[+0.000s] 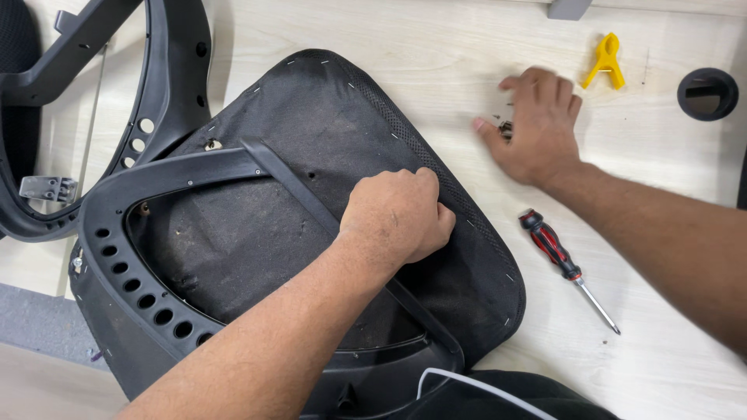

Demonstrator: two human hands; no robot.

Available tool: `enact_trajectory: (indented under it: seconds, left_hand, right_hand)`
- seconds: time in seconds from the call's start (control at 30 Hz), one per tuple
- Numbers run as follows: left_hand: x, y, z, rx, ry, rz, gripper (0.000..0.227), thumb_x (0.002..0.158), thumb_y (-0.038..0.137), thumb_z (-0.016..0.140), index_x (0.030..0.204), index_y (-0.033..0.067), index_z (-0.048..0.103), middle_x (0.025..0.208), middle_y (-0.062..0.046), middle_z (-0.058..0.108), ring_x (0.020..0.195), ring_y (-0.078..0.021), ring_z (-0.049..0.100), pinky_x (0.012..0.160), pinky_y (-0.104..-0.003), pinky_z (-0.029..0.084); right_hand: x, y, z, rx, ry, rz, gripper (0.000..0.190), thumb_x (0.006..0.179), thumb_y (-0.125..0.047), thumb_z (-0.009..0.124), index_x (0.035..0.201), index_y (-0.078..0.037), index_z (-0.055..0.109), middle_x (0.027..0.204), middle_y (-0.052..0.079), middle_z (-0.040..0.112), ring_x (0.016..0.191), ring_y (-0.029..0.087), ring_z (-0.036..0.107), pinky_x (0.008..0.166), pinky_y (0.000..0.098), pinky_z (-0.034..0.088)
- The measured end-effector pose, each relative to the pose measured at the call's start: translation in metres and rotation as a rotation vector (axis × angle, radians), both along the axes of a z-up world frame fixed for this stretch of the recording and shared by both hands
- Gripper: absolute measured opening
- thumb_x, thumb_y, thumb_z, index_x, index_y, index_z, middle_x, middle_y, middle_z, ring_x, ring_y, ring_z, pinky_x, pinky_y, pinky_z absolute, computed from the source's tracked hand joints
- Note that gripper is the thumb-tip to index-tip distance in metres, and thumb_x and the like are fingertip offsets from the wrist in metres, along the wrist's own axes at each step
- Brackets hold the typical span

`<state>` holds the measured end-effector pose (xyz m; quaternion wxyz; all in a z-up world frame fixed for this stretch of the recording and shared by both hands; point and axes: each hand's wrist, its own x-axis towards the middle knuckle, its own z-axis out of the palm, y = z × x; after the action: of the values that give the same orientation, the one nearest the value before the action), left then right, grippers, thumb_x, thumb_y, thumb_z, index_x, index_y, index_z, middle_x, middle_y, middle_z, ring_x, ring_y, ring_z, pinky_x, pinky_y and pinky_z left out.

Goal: The person attaches a plastic chair backrest frame to a seat cushion on a workbench. They align the frame over the cushion, pick screws from the bench, and drive them in with a screwdriver, working around the frame edge to fasten the parts together.

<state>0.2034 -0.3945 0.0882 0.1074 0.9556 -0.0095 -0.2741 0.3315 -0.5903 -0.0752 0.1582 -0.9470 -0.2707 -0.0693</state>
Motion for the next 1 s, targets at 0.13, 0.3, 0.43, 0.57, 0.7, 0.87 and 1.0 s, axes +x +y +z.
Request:
enact_trajectory:
  seconds: [0.13, 0.3, 0.43, 0.57, 0.7, 0.87, 1.0]
  left_hand:
    - [0.003, 0.001, -0.002, -0.014, 0.046, 0.021, 0.032, 0.092, 0.031, 0.056, 0.097, 0.0029, 0.069, 0.081, -0.017, 0.074, 0.08, -0.0319, 0.075, 0.075, -0.047, 0.061]
    - [0.005, 0.001, -0.003, -0.013, -0.008, -0.003, 0.031, 0.088, 0.031, 0.058, 0.092, 0.0033, 0.071, 0.082, -0.018, 0.073, 0.082, -0.0339, 0.074, 0.076, -0.048, 0.06]
    - [0.005, 0.001, -0.004, -0.015, -0.008, -0.007, 0.03, 0.089, 0.031, 0.058, 0.091, 0.0035, 0.071, 0.078, -0.017, 0.073, 0.077, -0.0333, 0.074, 0.073, -0.048, 0.061]
    - [0.005, 0.001, -0.003, -0.015, -0.016, -0.006, 0.03, 0.089, 0.031, 0.058, 0.091, 0.0037, 0.07, 0.075, -0.016, 0.072, 0.073, -0.0317, 0.074, 0.07, -0.047, 0.061]
    - [0.004, -0.001, -0.002, -0.006, -0.007, -0.016, 0.03, 0.09, 0.031, 0.057, 0.092, 0.0037, 0.07, 0.074, -0.015, 0.072, 0.071, -0.0301, 0.074, 0.068, -0.045, 0.061]
    - [0.003, -0.003, 0.0, 0.026, 0.05, -0.006, 0.032, 0.093, 0.032, 0.054, 0.099, 0.0036, 0.068, 0.073, -0.014, 0.071, 0.069, -0.0276, 0.074, 0.065, -0.044, 0.062]
    - [0.002, -0.004, 0.004, 0.029, 0.053, 0.004, 0.032, 0.094, 0.031, 0.053, 0.102, 0.0035, 0.068, 0.074, -0.014, 0.072, 0.068, -0.0277, 0.074, 0.066, -0.044, 0.062]
  right_hand:
    - [0.02, -0.005, -0.005, 0.194, 0.166, -0.222, 0.041, 0.108, -0.031, 0.057, 0.136, 0.0, 0.054, 0.131, 0.024, 0.045, 0.122, 0.036, 0.037, 0.107, 0.0546, 0.03]
    - [0.005, 0.02, -0.002, 0.098, 0.237, -0.178, 0.043, 0.1, -0.036, 0.062, 0.123, 0.0, 0.058, 0.124, 0.024, 0.046, 0.116, 0.036, 0.038, 0.101, 0.0525, 0.032]
    - [-0.019, 0.024, 0.007, -0.028, 0.126, 0.058, 0.035, 0.099, -0.032, 0.06, 0.116, -0.002, 0.06, 0.116, 0.022, 0.049, 0.111, 0.034, 0.041, 0.096, 0.0514, 0.035]
    - [-0.02, 0.024, 0.005, -0.059, 0.071, 0.052, 0.025, 0.104, -0.025, 0.057, 0.114, -0.004, 0.063, 0.115, 0.018, 0.054, 0.11, 0.033, 0.044, 0.097, 0.0504, 0.036]
    - [-0.003, 0.019, -0.006, -0.086, -0.017, 0.082, 0.027, 0.102, -0.025, 0.056, 0.115, -0.002, 0.064, 0.112, 0.02, 0.055, 0.107, 0.033, 0.046, 0.093, 0.0502, 0.037]
    - [0.004, -0.012, -0.012, -0.041, 0.092, 0.01, 0.02, 0.109, -0.018, 0.052, 0.111, 0.001, 0.06, 0.116, 0.019, 0.054, 0.111, 0.034, 0.046, 0.101, 0.0511, 0.038]
    - [-0.018, -0.036, -0.014, 0.11, 0.057, -0.032, 0.016, 0.104, -0.015, 0.056, 0.112, -0.001, 0.058, 0.121, 0.021, 0.053, 0.115, 0.039, 0.045, 0.103, 0.0545, 0.036]
